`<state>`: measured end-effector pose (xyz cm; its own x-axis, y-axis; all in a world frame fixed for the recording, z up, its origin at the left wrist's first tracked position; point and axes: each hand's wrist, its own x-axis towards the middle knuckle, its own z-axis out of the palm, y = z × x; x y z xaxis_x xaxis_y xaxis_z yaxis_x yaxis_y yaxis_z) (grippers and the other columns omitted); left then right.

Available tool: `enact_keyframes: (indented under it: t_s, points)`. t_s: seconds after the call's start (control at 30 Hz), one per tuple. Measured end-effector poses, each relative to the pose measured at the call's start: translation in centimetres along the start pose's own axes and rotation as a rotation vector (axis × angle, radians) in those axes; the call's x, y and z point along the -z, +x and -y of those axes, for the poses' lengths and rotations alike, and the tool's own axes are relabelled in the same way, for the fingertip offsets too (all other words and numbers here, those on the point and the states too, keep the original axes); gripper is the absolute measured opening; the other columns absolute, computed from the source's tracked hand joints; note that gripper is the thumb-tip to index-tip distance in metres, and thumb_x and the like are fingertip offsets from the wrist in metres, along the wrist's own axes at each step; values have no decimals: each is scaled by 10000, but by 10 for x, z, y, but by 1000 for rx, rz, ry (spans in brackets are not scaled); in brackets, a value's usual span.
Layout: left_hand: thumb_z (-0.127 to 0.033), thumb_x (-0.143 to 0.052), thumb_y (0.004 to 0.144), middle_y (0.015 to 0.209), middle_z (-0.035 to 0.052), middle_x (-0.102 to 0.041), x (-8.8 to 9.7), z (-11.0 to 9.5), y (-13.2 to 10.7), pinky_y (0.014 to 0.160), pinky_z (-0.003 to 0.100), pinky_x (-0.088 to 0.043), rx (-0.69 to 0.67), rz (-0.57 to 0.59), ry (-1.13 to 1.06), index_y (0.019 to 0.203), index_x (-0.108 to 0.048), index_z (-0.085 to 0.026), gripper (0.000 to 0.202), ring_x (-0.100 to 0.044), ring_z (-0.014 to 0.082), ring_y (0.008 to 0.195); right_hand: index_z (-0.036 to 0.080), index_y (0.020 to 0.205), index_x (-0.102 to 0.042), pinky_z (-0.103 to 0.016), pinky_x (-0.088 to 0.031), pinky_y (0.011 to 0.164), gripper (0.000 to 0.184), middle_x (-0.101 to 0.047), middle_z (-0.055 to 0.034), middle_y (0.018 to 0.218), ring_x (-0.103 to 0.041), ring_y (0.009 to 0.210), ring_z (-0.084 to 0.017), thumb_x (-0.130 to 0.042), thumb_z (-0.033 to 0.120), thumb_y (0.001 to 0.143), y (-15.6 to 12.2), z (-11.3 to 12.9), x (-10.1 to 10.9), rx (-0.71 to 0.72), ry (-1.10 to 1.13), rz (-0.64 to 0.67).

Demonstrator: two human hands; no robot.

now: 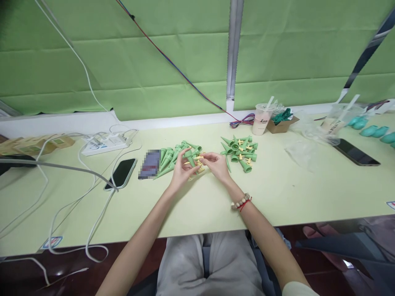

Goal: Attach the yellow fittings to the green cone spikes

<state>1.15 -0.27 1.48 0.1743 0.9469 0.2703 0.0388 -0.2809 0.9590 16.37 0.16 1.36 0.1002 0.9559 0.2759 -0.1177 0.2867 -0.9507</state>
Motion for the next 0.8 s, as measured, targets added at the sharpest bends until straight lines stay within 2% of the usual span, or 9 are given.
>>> enact_keyframes:
  t_s: [0.13, 0.27, 0.43, 0.67, 0.8]
  points:
    - [-294, -767, 651, 833, 2, -609, -3, 0, -3, 547, 246, -524, -33, 35, 46, 1296, -401, -265, 742, -623, 120, 601, 163, 776, -719, -347, -570, 725, 329, -742, -84, 841, -693, 742, -195, -777, 433, 598, -2, -1, -2, 22, -8, 35]
    - [-309, -776, 634, 842, 8, -610, -6, -3, -5, 551, 252, -529, 12, 59, -7, 1270, -391, -259, 745, -625, 131, 628, 166, 770, -711, -356, -569, 738, 337, -742, -83, 818, -695, 740, -201, -771, 452, 603, -3, 1, -1, 15, -60, 49]
    - [-332, -791, 605, 998, 43, -611, -7, -5, -6, 540, 238, -532, 66, 68, -38, 1219, -390, -271, 736, -644, 141, 695, 165, 758, -702, -349, -564, 750, 342, -742, -82, 810, -698, 755, -200, -775, 455, 592, -2, 2, 1, -6, -73, 78]
    - [-325, -800, 587, 878, 11, -608, -5, -1, -6, 519, 230, -516, 116, 110, -60, 1183, -395, -270, 722, -635, 150, 696, 167, 733, -697, -347, -564, 738, 346, -741, -71, 771, -696, 722, -192, -797, 439, 545, -1, 3, 2, -55, -42, 87]
    - [-318, -792, 601, 905, 12, -588, -7, 3, -7, 511, 224, -503, 107, 113, -55, 1184, -377, -265, 717, -611, 130, 678, 164, 708, -697, -343, -569, 694, 361, -738, -77, 736, -693, 682, -196, -810, 451, 519, -3, 4, 1, -67, -63, 91]
